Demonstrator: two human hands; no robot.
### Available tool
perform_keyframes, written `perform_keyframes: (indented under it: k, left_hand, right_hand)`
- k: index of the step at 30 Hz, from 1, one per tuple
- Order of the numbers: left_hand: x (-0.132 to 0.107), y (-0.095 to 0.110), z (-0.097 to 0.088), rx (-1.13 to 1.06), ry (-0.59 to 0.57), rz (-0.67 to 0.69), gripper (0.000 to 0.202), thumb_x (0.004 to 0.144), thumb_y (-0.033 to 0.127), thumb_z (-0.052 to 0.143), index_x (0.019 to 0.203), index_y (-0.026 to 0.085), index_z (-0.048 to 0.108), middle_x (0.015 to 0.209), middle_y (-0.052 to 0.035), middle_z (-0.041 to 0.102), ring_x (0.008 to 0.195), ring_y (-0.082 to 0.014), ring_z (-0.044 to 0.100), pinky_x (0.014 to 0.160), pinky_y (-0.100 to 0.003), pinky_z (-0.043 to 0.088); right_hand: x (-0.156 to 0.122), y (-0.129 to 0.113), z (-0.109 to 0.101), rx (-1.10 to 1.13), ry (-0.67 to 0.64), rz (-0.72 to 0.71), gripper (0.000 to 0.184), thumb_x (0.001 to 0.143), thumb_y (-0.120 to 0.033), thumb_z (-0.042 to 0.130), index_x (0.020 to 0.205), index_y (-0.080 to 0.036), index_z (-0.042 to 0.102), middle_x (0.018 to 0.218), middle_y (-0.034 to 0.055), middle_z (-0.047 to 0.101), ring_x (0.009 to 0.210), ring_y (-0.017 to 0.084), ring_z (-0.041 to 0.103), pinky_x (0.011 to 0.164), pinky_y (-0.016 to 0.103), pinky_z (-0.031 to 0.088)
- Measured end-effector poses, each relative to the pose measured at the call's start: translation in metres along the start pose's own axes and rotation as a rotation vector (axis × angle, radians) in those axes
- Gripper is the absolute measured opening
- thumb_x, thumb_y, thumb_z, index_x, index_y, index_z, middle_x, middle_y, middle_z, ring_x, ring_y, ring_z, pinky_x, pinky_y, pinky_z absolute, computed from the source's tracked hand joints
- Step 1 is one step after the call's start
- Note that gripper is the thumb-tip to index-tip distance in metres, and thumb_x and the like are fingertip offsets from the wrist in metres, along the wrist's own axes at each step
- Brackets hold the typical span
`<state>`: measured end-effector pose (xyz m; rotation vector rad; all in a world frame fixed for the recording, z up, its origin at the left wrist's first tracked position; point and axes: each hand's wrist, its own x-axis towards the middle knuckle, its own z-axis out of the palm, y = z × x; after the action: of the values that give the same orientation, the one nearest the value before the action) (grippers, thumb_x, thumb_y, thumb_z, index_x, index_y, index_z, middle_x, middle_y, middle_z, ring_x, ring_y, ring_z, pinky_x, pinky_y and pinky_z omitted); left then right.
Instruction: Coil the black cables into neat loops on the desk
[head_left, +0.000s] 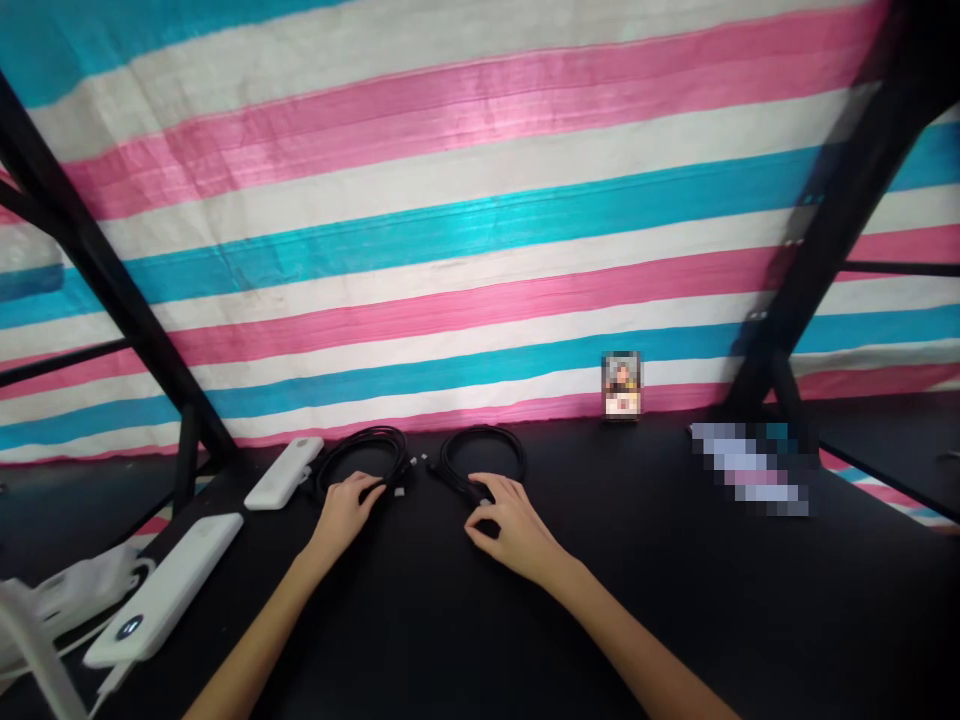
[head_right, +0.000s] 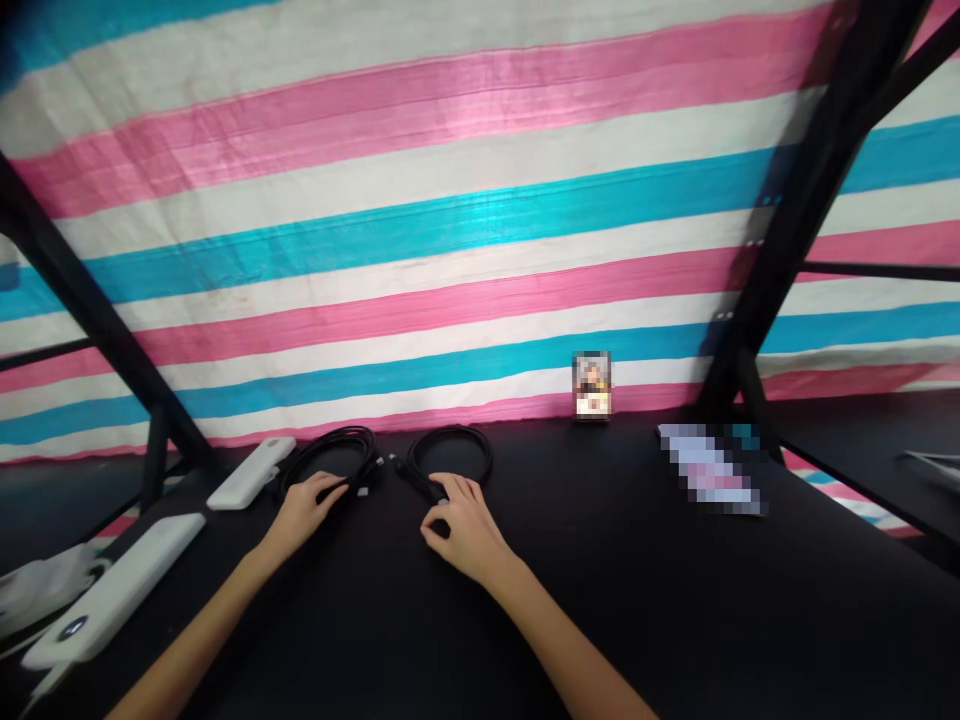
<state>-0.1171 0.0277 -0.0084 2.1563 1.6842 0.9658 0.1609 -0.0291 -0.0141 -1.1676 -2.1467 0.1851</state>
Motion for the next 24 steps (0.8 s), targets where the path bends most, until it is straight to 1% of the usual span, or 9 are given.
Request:
perform_keyframes:
  k: [2,6,8,11,14,17,19,22,24]
  left_hand:
    - [-0.002,-0.006,0.003,0.016,0.000,0.017,0.022,0.077,0.038,0.054,0.084,0.025,0.070,0.092,-0.0055,0.069,0.090,-0.0236,0.061,0.086,-0.035,0.042]
    - [-0.007,-0.015,0.010,0.038,0.031,0.041,0.026,0.078,0.039,0.052,0.090,0.024,0.069,0.096,-0.0066,0.067,0.095,-0.0249,0.059,0.090,-0.037,0.041]
    - [-0.007,-0.018,0.013,0.042,0.049,0.047,0.026,0.078,0.041,0.053,0.090,0.024,0.069,0.096,-0.0070,0.067,0.095,-0.0253,0.059,0.090,-0.038,0.041]
    - [-0.007,-0.021,0.018,0.038,0.072,0.056,0.027,0.077,0.043,0.052,0.087,0.025,0.070,0.093,-0.0073,0.067,0.092,-0.0255,0.060,0.089,-0.039,0.042]
    - [-0.005,-0.020,0.018,0.019,0.090,0.065,0.030,0.076,0.048,0.051,0.081,0.025,0.070,0.091,-0.0080,0.068,0.089,-0.0256,0.061,0.088,-0.038,0.043]
    - [-0.005,-0.014,0.011,-0.005,0.114,0.063,0.033,0.076,0.051,0.050,0.080,0.025,0.069,0.092,-0.0077,0.068,0.091,-0.0252,0.062,0.088,-0.037,0.044]
    - [-0.005,-0.010,0.004,-0.017,0.133,0.048,0.035,0.078,0.052,0.047,0.083,0.025,0.068,0.095,-0.0065,0.069,0.092,-0.0240,0.062,0.088,-0.035,0.045]
    - [-0.002,-0.004,-0.008,-0.018,0.171,0.007,0.037,0.081,0.051,0.042,0.084,0.023,0.066,0.094,-0.0052,0.069,0.092,-0.0228,0.062,0.085,-0.032,0.046]
    - [0.000,0.000,-0.013,-0.008,0.195,-0.013,0.037,0.081,0.051,0.043,0.084,0.021,0.065,0.092,-0.0058,0.069,0.091,-0.0231,0.062,0.082,-0.031,0.046]
  right_hand:
    - [-0.001,0.004,0.001,-0.037,0.000,0.029,0.012,0.077,-0.020,0.061,0.079,-0.025,0.072,0.127,0.0087,0.051,0.121,0.025,0.042,0.098,0.043,0.033]
    - [-0.001,0.008,0.003,-0.117,0.004,0.056,0.019,0.079,-0.019,0.058,0.090,-0.025,0.072,0.128,0.0101,0.051,0.123,0.024,0.041,0.100,0.042,0.031]
    - [-0.002,0.009,0.004,-0.166,-0.001,0.066,0.022,0.079,-0.021,0.058,0.096,-0.023,0.071,0.130,0.0119,0.050,0.123,0.025,0.041,0.101,0.044,0.030]
    - [-0.002,0.010,0.004,-0.231,0.008,0.121,0.027,0.079,-0.023,0.059,0.104,-0.019,0.068,0.131,0.0161,0.048,0.124,0.028,0.040,0.101,0.047,0.028]
    - [-0.001,0.010,0.003,-0.229,0.049,0.173,0.023,0.078,-0.021,0.059,0.098,-0.018,0.070,0.128,0.0172,0.050,0.122,0.028,0.042,0.100,0.046,0.030]
    - [0.001,0.009,0.003,-0.149,0.128,0.204,0.014,0.078,-0.018,0.058,0.081,-0.019,0.071,0.119,0.0135,0.055,0.114,0.026,0.048,0.094,0.042,0.036]
    - [0.002,0.008,0.002,-0.080,0.161,0.218,0.013,0.077,-0.016,0.058,0.074,-0.020,0.070,0.111,0.0110,0.058,0.108,0.023,0.052,0.089,0.039,0.039]
    - [0.003,0.006,0.002,-0.012,0.186,0.217,0.011,0.077,-0.015,0.059,0.071,-0.020,0.068,0.104,0.0086,0.059,0.102,0.021,0.054,0.086,0.037,0.040]
    - [0.003,0.005,0.002,0.006,0.204,0.208,0.011,0.076,-0.015,0.059,0.071,-0.020,0.067,0.101,0.0074,0.059,0.099,0.020,0.055,0.085,0.036,0.039]
